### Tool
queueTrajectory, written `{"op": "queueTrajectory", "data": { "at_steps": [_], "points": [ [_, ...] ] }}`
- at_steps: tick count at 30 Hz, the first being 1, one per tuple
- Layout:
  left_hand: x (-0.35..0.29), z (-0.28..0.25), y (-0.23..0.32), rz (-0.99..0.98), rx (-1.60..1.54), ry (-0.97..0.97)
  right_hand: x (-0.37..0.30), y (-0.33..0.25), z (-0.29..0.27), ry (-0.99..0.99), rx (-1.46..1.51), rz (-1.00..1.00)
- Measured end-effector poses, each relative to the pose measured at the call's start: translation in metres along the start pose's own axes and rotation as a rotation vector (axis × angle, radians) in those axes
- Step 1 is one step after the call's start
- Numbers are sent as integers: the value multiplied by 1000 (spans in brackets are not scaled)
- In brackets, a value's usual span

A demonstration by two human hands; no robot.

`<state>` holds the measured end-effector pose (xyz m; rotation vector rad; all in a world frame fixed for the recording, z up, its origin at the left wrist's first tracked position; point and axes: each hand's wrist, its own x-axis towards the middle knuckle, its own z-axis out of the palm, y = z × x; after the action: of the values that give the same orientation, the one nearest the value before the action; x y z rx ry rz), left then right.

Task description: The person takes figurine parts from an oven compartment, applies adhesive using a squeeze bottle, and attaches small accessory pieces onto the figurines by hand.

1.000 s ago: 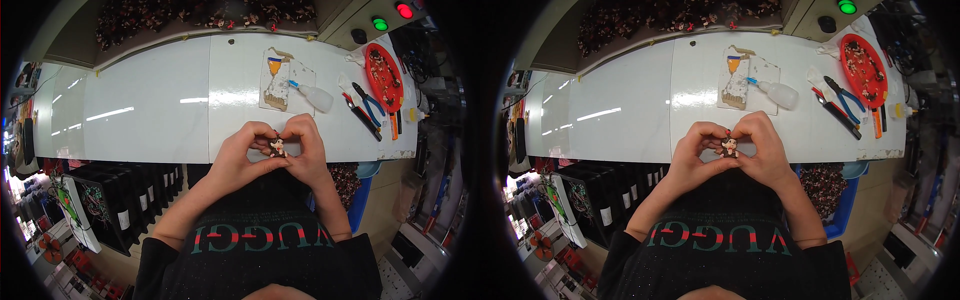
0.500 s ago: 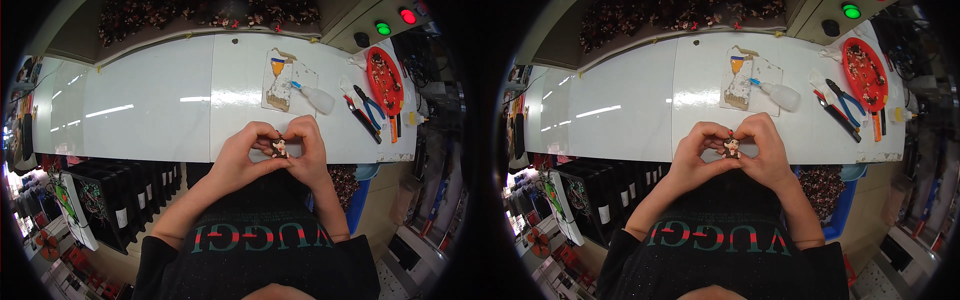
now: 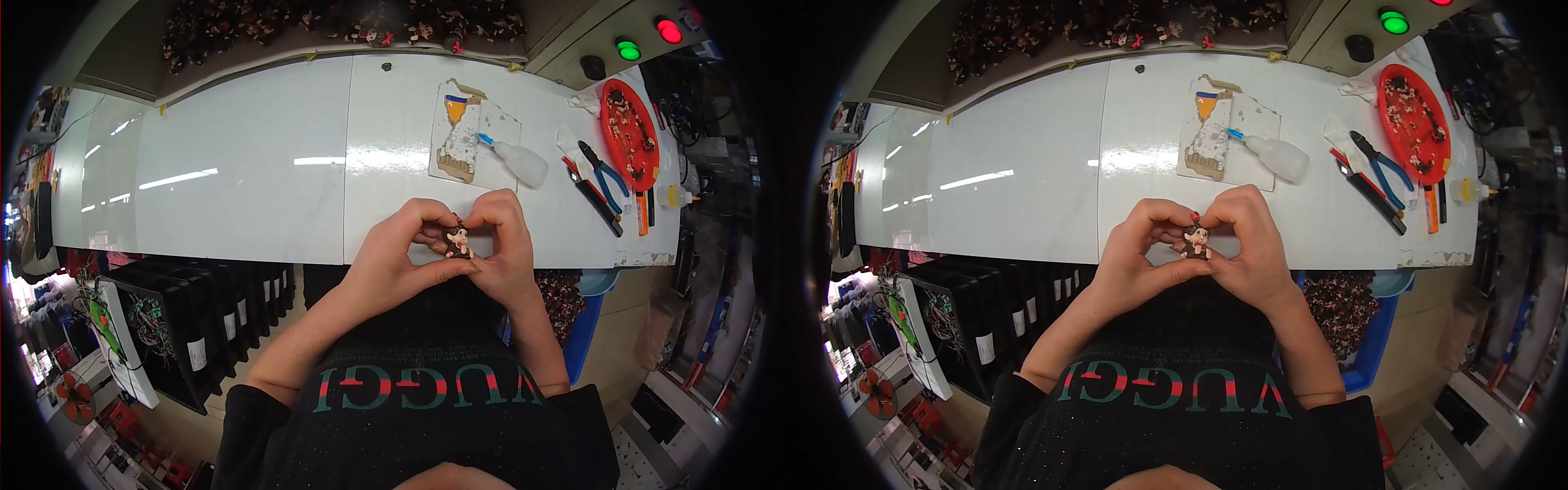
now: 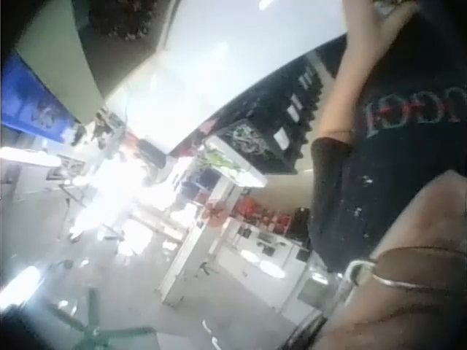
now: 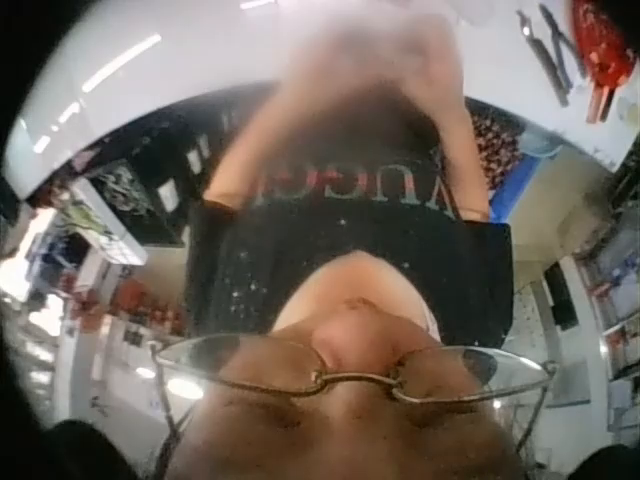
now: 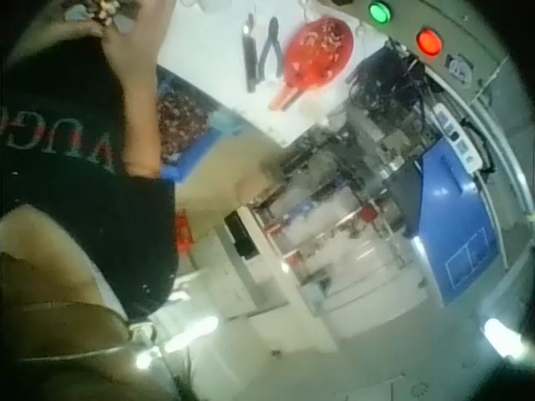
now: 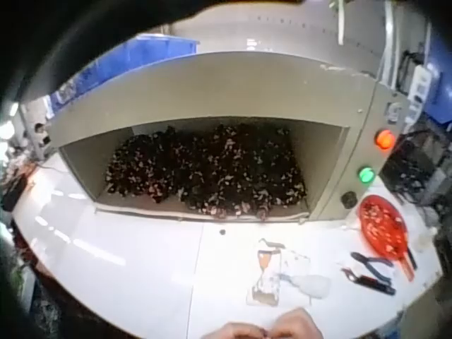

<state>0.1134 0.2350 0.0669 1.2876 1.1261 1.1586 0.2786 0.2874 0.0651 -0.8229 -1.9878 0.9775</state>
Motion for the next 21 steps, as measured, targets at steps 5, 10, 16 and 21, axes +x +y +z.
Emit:
{"op": "queueTrajectory", "data": {
  "at_steps": [5,10,16,21],
  "points": [
    [0,0,1,-4,-19,-4,-1,0,0,5,-5,6],
    [0,-1,1,1,-12,-1,-1,1,1,7,4,3],
    [0,0,2,-4,-21,0,-1,1,2,16,0,-3],
    [-1,-1,1,-10,-25,-2,0,0,2,12,-11,-6]
  ]
}}
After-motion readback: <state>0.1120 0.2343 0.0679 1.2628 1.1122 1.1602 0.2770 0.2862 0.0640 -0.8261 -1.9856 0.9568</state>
